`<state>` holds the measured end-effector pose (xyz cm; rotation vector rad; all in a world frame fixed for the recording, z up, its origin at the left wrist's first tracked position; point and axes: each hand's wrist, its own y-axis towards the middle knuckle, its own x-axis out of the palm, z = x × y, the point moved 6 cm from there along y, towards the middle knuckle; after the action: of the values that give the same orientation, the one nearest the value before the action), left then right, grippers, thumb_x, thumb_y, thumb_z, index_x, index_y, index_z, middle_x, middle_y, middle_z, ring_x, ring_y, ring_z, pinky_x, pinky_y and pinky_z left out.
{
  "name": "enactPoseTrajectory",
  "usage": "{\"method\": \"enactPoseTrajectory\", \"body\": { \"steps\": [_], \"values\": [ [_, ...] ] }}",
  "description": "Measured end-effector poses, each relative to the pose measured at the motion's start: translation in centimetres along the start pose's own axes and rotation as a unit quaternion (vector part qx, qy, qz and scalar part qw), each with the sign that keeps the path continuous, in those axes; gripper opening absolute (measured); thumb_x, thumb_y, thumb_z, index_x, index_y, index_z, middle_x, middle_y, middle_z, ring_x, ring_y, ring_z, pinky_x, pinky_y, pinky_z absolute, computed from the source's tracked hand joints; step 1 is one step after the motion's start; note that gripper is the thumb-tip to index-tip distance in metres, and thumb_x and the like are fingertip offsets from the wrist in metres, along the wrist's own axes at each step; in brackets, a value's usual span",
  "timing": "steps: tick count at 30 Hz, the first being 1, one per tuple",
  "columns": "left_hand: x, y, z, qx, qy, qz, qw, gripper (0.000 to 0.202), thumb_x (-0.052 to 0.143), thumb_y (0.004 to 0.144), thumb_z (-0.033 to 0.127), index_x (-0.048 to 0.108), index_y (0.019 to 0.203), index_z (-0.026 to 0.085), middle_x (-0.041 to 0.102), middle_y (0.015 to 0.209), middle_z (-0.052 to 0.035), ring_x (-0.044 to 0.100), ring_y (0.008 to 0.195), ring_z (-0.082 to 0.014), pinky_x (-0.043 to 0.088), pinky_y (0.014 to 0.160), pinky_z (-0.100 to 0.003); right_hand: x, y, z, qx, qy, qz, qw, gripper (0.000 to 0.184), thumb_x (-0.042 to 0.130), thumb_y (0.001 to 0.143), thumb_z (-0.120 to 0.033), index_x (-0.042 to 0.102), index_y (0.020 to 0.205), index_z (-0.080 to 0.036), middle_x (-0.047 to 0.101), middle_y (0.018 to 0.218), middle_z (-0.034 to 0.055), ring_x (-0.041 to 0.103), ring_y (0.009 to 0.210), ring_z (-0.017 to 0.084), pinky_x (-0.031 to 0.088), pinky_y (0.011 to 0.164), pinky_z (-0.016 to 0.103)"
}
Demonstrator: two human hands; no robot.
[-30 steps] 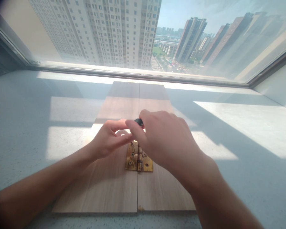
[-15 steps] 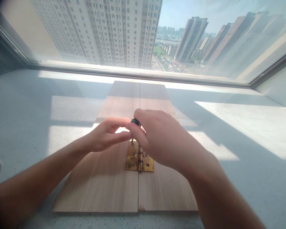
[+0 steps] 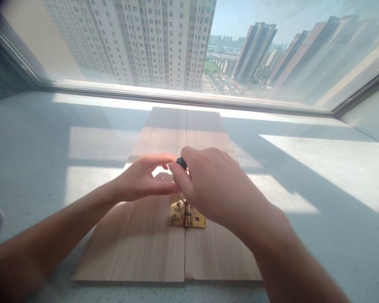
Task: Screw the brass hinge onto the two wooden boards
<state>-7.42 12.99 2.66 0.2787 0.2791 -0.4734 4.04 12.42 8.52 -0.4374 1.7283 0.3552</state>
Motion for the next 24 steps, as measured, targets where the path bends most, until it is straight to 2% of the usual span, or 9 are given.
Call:
{"method": "enactPoseTrajectory", "body": {
  "steps": [2,4,6,10,14,16,20,22,24],
  "values": [
    [-0.3,0.0,0.1,0.010,0.010,-0.047,0.999,0.020,0.068,0.081,0.028,0.070,0.100,0.020,0.069,0.101,-0.0049,0.059,0.096,-0.0202,0.047,0.078,-0.031,0.0,0.0,0.2,-0.017,0.025,-0.014,0.999,0.035,0.041,0.093,-0.042,0.050,0.067,-0.020,0.052,0.055,-0.0022,0.042,0.051,0.012,0.026,0.051,0.028],
    [-0.4,0.0,0.1,0.013,0.018,-0.064,0.998,0.020,0.060,0.087,0.028,0.071,0.102,0.021,0.070,0.103,-0.0053,0.060,0.095,-0.0199,0.047,0.080,-0.033,0.1,-0.1,0.4,-0.028,0.050,-0.030,0.998,0.031,0.041,0.093,-0.039,0.054,0.071,-0.021,0.053,0.056,-0.0034,0.044,0.052,0.012,0.027,0.051,0.028],
    [-0.2,0.0,-0.2,0.011,0.010,-0.058,0.998,0.020,0.059,0.088,0.029,0.072,0.100,0.020,0.071,0.098,-0.0050,0.062,0.090,-0.0189,0.047,0.079,-0.032,0.2,-0.1,0.5,-0.026,0.069,-0.038,0.997,0.027,0.041,0.093,-0.033,0.057,0.075,-0.022,0.053,0.057,-0.0046,0.045,0.052,0.011,0.028,0.051,0.027],
    [-0.2,0.0,-0.7,0.003,-0.015,-0.006,1.000,0.015,0.067,0.083,0.028,0.073,0.091,0.017,0.072,0.093,-0.0054,0.061,0.085,-0.0174,0.046,0.074,-0.030,0.0,0.0,0.1,-0.032,0.079,-0.039,0.996,0.025,0.040,0.092,-0.026,0.060,0.078,-0.022,0.056,0.060,-0.0049,0.048,0.055,0.011,0.030,0.054,0.028],
    [0.3,0.1,-0.3,0.019,-0.050,-0.040,0.998,0.021,0.060,0.088,0.028,0.072,0.102,0.018,0.070,0.097,-0.0057,0.060,0.087,-0.0163,0.046,0.076,-0.030,-0.3,-0.2,-0.1,-0.059,0.092,-0.042,0.993,0.028,0.040,0.095,-0.030,0.063,0.084,-0.020,0.061,0.066,-0.0024,0.051,0.059,0.012,0.031,0.056,0.028],
    [0.4,0.1,-0.1,0.031,-0.066,-0.038,0.997,0.020,0.059,0.090,0.027,0.072,0.101,0.017,0.070,0.095,-0.0056,0.060,0.086,-0.0160,0.047,0.075,-0.029,-0.4,-0.3,0.0,-0.066,0.098,-0.041,0.992,0.029,0.039,0.096,-0.035,0.064,0.090,-0.021,0.062,0.069,-0.0026,0.053,0.061,0.012,0.032,0.056,0.027],
    [0.6,-0.1,-0.1,0.024,-0.076,0.030,0.996,0.012,0.067,0.084,0.025,0.074,0.089,0.018,0.071,0.091,-0.0045,0.062,0.086,-0.0174,0.049,0.073,-0.030,-0.7,-0.4,0.3,-0.033,0.080,0.019,0.996,0.032,0.046,0.093,-0.047,0.066,0.102,-0.024,0.058,0.058,-0.0054,0.051,0.055,0.012,0.032,0.052,0.026],
    [0.7,-0.4,-0.1,0.021,-0.060,0.082,0.995,0.010,0.072,0.080,0.024,0.075,0.087,0.018,0.071,0.089,-0.0040,0.063,0.088,-0.0185,0.049,0.075,-0.031,-0.8,-0.3,0.3,-0.008,0.062,0.062,0.996,0.030,0.046,0.092,-0.044,0.067,0.090,-0.023,0.053,0.051,-0.0054,0.048,0.050,0.012,0.030,0.050,0.026],
    [0.5,-0.7,0.1,0.013,-0.024,0.141,0.990,0.011,0.076,0.076,0.023,0.075,0.085,0.017,0.071,0.084,-0.0031,0.063,0.086,-0.0189,0.049,0.076,-0.032,-0.8,-0.2,0.0,-0.007,0.046,0.086,0.995,0.027,0.045,0.092,-0.035,0.062,0.077,-0.021,0.050,0.049,-0.0050,0.045,0.048,0.011,0.027,0.048,0.027]
  ]
}}
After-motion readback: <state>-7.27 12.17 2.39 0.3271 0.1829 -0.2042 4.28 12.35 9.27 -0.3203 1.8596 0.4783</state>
